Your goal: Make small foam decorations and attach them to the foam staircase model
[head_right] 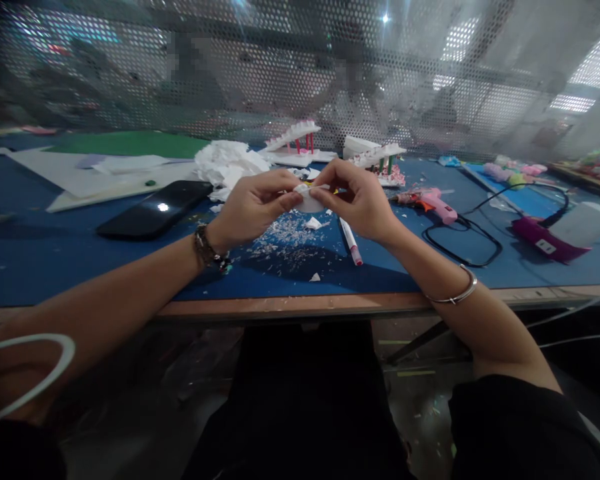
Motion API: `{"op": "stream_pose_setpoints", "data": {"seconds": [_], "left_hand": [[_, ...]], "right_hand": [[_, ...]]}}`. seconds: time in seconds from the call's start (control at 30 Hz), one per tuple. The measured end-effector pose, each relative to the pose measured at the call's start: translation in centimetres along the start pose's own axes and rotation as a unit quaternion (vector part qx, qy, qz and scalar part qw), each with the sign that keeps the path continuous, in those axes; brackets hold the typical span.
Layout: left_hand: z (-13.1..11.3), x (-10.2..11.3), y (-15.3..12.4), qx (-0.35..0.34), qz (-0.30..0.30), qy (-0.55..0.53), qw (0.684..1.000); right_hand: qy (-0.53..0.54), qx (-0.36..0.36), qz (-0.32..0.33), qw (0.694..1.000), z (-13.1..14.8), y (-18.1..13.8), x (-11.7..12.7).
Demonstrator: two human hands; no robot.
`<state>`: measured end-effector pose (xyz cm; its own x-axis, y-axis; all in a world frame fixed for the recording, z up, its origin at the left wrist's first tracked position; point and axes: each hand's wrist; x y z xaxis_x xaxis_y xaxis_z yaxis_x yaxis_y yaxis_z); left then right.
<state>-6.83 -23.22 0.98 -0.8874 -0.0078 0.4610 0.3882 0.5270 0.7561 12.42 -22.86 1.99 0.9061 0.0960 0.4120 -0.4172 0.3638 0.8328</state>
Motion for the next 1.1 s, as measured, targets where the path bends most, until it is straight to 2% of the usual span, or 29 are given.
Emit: {"op": "stream_pose_setpoints", "data": {"seconds": [0.13,0.3,0.47,0.7,0.9,1.1], "left_hand": [[0.0,-0.3,0.0,0.043,-0.035,-0.042,0.998],[-0.1,-0.8,-0.1,0.059,-0.069,-0.070,0.993],[-0.7,-0.5,-0.3,0.091,-0.035,-0.064,0.993],[-0.2,-0.2,-0.2,0.048,0.013,-0.061,0.997],[0.6,-0.7,-0.3,0.058,-0.029,-0.086,0.994],[0.5,-1.1,-0.5,0.072,-0.025,-0.112,0.991]], "right_hand": [[0.010,-0.013,-0.015,1.000,0.2,0.0,-0.1],[0.054,-0.030,-0.004,0.998,0.3,0.0,-0.2],[0.085,-0.046,-0.005,0.995,0.5,0.1,-0.4],[0.055,-0.048,-0.003,0.997,0.2,-0.1,-0.6],[0.020,-0.039,0.009,0.999,0.0,-0.3,-0.8],[0.024,-0.043,0.011,0.999,0.0,-0.4,-0.9]]}}
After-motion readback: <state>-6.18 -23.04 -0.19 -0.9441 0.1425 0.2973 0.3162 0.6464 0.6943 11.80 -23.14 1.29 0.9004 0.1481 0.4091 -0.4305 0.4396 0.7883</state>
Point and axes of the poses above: each hand's wrist, its own y-axis towards the middle knuckle, its own x-axis out of the back of the hand, z = x × y, and after that the axes turned 4 degrees about x, right-handed
